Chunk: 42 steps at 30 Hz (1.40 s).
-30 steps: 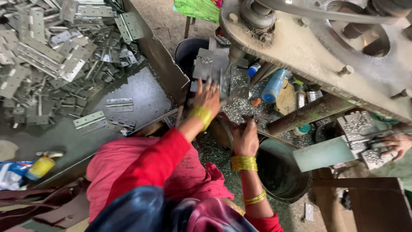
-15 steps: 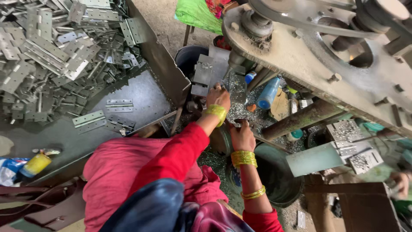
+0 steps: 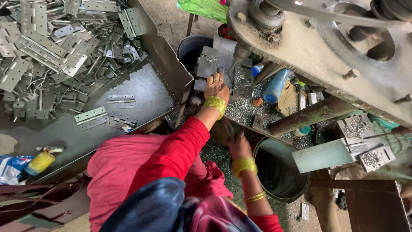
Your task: The person repeatedly picks up small metal plates from a pile, places them into a manual punching machine, and operates the lever to punch holes. The finished plates are ejected and fall into a bucket below. The process is repeated continuously throughout the clip.
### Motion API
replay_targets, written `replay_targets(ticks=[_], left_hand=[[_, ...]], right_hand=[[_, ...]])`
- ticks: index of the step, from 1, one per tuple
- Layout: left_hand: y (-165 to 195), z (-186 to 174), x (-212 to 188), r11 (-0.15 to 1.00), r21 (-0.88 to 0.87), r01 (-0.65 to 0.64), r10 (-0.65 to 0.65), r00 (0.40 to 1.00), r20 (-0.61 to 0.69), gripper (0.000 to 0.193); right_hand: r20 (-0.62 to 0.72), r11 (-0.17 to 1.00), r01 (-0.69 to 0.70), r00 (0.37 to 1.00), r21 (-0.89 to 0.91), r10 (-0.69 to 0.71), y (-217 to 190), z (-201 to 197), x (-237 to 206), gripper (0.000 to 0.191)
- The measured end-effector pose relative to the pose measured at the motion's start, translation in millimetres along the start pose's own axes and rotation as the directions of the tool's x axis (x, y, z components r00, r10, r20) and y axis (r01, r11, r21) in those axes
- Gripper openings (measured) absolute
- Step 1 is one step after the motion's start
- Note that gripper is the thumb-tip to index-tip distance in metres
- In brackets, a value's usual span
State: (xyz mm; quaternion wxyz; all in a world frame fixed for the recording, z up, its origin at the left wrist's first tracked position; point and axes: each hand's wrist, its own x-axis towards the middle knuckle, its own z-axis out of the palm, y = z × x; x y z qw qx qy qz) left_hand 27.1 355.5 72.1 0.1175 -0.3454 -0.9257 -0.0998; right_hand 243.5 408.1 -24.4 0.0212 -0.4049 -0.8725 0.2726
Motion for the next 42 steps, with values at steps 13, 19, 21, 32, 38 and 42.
replay_targets(ticks=[13, 19, 21, 32, 38, 42], left_hand=[[1, 16, 7, 0.995, 0.083, 0.05, -0.042, 0.995, -0.093, 0.041], [-4, 19, -3, 0.991, -0.133, 0.007, -0.029, 0.987, -0.158, 0.038], [-4, 8, -1, 0.999, 0.038, 0.003, -0.001, 0.998, -0.055, 0.035], [-5, 0, 8, 0.995, 0.093, -0.038, 0.049, 0.993, -0.111, 0.033], [-5, 5, 27, 0.989, 0.138, 0.048, -0.04, 0.997, -0.061, 0.037], [-6, 7, 21, 0.995, 0.009, 0.102, -0.101, 0.991, -0.091, 0.043]], right_hand=[[0.004, 0.999, -0.006, 1.0, -0.032, 0.006, 23, 8, 11, 0.051], [0.065, 0.999, -0.032, 0.997, -0.018, 0.033, 20, 15, -4, 0.043], [0.101, 0.99, -0.017, 0.994, -0.143, 0.032, 22, 7, 18, 0.046], [0.114, 0.994, -0.052, 0.991, -0.097, 0.063, 39, 35, 19, 0.049], [0.061, 0.998, -0.017, 0.998, -0.065, 0.021, 40, 24, 35, 0.053], [-0.028, 0.997, -0.036, 0.999, -0.065, 0.034, 38, 49, 4, 0.056]])
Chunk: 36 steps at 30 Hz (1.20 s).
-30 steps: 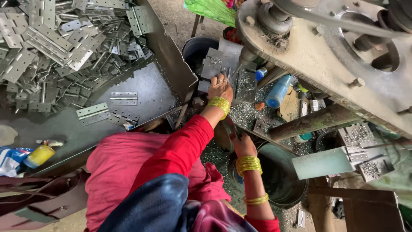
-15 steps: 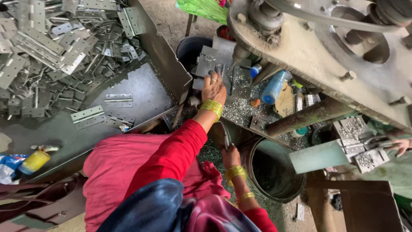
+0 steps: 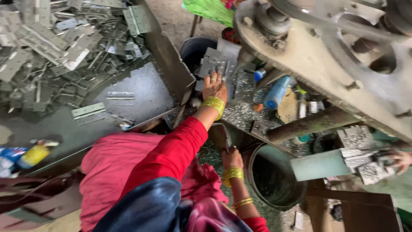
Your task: The person repeatedly picks up small metal plates from a pile, places them into a manual punching machine, and operates the lever to punch holes. The finished plates are ejected and fall into a bucket below. The process is repeated continuously throughout the clip.
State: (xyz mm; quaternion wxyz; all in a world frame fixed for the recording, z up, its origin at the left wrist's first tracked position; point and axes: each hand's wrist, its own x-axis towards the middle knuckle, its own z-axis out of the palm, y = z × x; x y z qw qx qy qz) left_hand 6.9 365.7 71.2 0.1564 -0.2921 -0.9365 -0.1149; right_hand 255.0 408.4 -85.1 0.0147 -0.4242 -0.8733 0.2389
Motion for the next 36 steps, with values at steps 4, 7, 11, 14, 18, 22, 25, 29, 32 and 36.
replay_targets(ticks=[4, 7, 11, 14, 18, 22, 25, 29, 32, 36], left_hand=[[-6, -14, 4, 0.998, 0.043, -0.043, 0.026, 0.94, 0.34, 0.038], [0, -22, 17, 0.988, 0.157, 0.005, -0.032, 0.985, 0.17, 0.043], [14, -12, 25, 0.988, 0.153, 0.014, -0.043, 0.98, 0.192, 0.039], [9, -4, 12, 0.999, 0.037, 0.034, -0.041, 0.981, 0.191, 0.037], [-5, -11, 5, 0.987, 0.143, 0.077, -0.082, 0.996, 0.029, 0.041], [-11, -35, 7, 0.977, 0.212, 0.018, -0.044, 0.991, 0.123, 0.038], [-7, -40, 9, 0.985, 0.171, -0.005, -0.033, 0.976, 0.215, 0.041], [-1, -31, 10, 0.989, 0.148, -0.002, -0.019, 0.99, 0.138, 0.039], [-9, -30, 0, 0.996, -0.023, 0.085, -0.084, 0.996, 0.026, 0.034], [-53, -37, -40, 0.949, -0.295, -0.114, 0.017, 0.95, -0.313, 0.035]], right_hand=[[0.146, 1.0, 0.014, 0.989, 0.013, -0.016, -13, -32, 16, 0.056], [0.102, 0.997, 0.064, 0.993, 0.031, -0.067, -20, -54, 21, 0.055], [0.048, 0.999, -0.008, 0.999, 0.033, 0.006, -21, -34, -4, 0.053], [0.048, 0.998, 0.058, 0.997, -0.006, -0.058, -17, -17, -11, 0.05], [0.125, 0.999, 0.027, 0.992, -0.04, -0.022, -14, -42, 14, 0.052], [0.036, 0.978, 0.208, 0.978, -0.007, -0.207, -20, -70, 36, 0.061], [0.008, 0.985, 0.167, 0.986, 0.044, -0.167, -16, -53, 28, 0.058], [-0.007, 0.999, 0.036, 0.999, 0.006, -0.036, 2, 1, 3, 0.054], [0.028, 0.997, 0.055, 0.998, 0.062, -0.057, 11, 16, 1, 0.051], [0.026, 0.994, 0.085, 0.996, 0.069, -0.087, 1, -8, 0, 0.046]])
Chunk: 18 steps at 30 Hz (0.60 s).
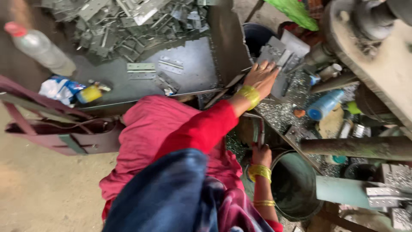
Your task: The person repeatedly picks up small metal plates from a pile, places them into a manual punching machine, and operates the lever to punch holes. The finished plates are ejected and fall into a bucket below. The process is repeated continuously throughout the clip.
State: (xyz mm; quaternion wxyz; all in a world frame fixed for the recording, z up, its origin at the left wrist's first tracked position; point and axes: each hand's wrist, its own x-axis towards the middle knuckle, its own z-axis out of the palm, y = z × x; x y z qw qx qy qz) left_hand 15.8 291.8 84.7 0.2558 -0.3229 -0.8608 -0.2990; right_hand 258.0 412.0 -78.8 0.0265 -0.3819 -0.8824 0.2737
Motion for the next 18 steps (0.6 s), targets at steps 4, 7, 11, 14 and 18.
replay_targets(ticks=[4, 7, 11, 14, 18], left_hand=[[-83, -59, -82, 0.994, -0.103, -0.036, 0.042, 0.997, 0.06, 0.032], [-166, -87, -127, 0.609, -0.118, 0.785, -0.766, 0.62, 0.171, 0.03], [-231, -93, -151, 0.516, 0.715, 0.472, -0.753, 0.647, 0.117, 0.037], [-243, -85, -143, 0.504, 0.665, 0.552, -0.777, 0.626, 0.069, 0.038], [-257, -93, -123, 0.47, 0.508, 0.722, -0.877, 0.448, 0.176, 0.033]], right_hand=[[-0.427, 0.695, 0.533, 0.836, 0.482, -0.344, -38, -53, -13, 0.021], [-0.472, 0.909, 0.384, 0.839, 0.165, -0.269, -82, -101, -12, 0.018], [-0.49, 0.928, 0.373, 0.81, 0.006, -0.322, -138, -140, -6, 0.022], [-0.493, 0.933, 0.348, 0.799, -0.088, -0.344, -160, -151, -5, 0.024], [-0.478, 0.938, 0.329, 0.81, -0.111, -0.34, -166, -154, -7, 0.025]])
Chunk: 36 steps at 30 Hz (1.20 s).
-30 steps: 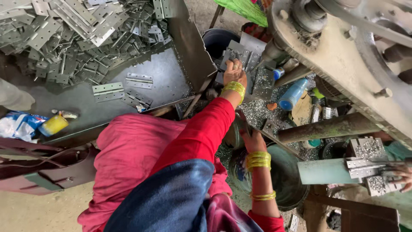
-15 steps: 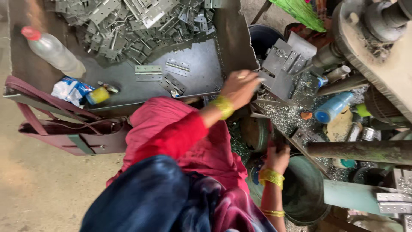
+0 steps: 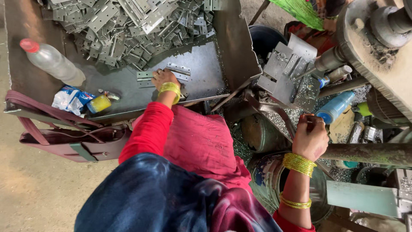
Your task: The person repeatedly picks up small metal plates from a pile, places them into a manual punching machine, and operates the lever to punch holes. The finished plates are ejected and fall into a bucket below. The process is repeated continuously throughout the clip.
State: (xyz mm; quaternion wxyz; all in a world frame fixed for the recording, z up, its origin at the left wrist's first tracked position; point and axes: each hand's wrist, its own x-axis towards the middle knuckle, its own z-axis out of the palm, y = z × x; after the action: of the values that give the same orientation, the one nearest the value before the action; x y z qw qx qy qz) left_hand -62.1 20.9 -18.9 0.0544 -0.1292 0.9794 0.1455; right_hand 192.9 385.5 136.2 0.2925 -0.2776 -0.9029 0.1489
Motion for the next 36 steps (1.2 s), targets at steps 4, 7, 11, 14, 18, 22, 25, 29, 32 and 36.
replay_targets(ticks=[4, 7, 11, 14, 18, 22, 25, 29, 32, 36], left_hand=[[3, -7, -3, 0.939, -0.177, -0.296, 0.304, 0.953, 0.018, 0.023], [33, -20, -28, 0.891, 0.022, -0.454, 0.446, 0.882, 0.152, 0.02], [92, -64, -77, 0.779, -0.156, -0.607, 0.587, 0.794, -0.156, 0.02], [140, -88, -122, 0.542, -0.262, -0.798, 0.69, 0.601, -0.403, 0.023], [208, -54, -182, 0.294, -0.275, -0.915, 0.856, 0.381, -0.351, 0.022], [264, 24, -207, 0.319, 0.229, -0.92, 0.924, 0.247, -0.293, 0.025], [284, 61, -207, 0.432, 0.197, -0.88, 0.863, 0.339, -0.374, 0.038], [293, 49, -194, 0.502, 0.252, -0.827, 0.865, 0.479, -0.15, 0.027], [304, 20, -185, 0.46, 0.342, -0.819, 0.856, 0.511, 0.071, 0.025], [313, 6, -187, 0.453, 0.361, -0.815, 0.855, 0.512, 0.086, 0.026]], right_hand=[[0.03, 0.998, 0.001, 1.0, -0.067, 0.001, -1, 0, -2, 0.024], [0.029, 0.997, 0.022, 0.999, -0.074, -0.02, -2, 0, -5, 0.024], [0.051, 0.997, -0.019, 0.998, -0.075, 0.023, -2, -2, -14, 0.024], [0.098, 0.994, -0.103, 0.99, -0.028, 0.105, 2, -1, -21, 0.024], [0.103, 0.991, -0.134, 0.986, 0.007, 0.133, 11, 1, -24, 0.025], [0.055, 0.994, -0.104, 0.993, 0.032, 0.102, 13, -1, -25, 0.025], [0.076, 0.991, -0.135, 0.988, 0.015, 0.134, 9, -5, -26, 0.027], [0.233, 0.976, -0.218, 0.949, 0.006, 0.211, 12, -2, -17, 0.033], [0.345, 0.975, -0.22, 0.914, -0.022, 0.214, 31, 14, -15, 0.041], [0.405, 0.948, -0.314, 0.861, -0.048, 0.306, 73, 51, -50, 0.054]])
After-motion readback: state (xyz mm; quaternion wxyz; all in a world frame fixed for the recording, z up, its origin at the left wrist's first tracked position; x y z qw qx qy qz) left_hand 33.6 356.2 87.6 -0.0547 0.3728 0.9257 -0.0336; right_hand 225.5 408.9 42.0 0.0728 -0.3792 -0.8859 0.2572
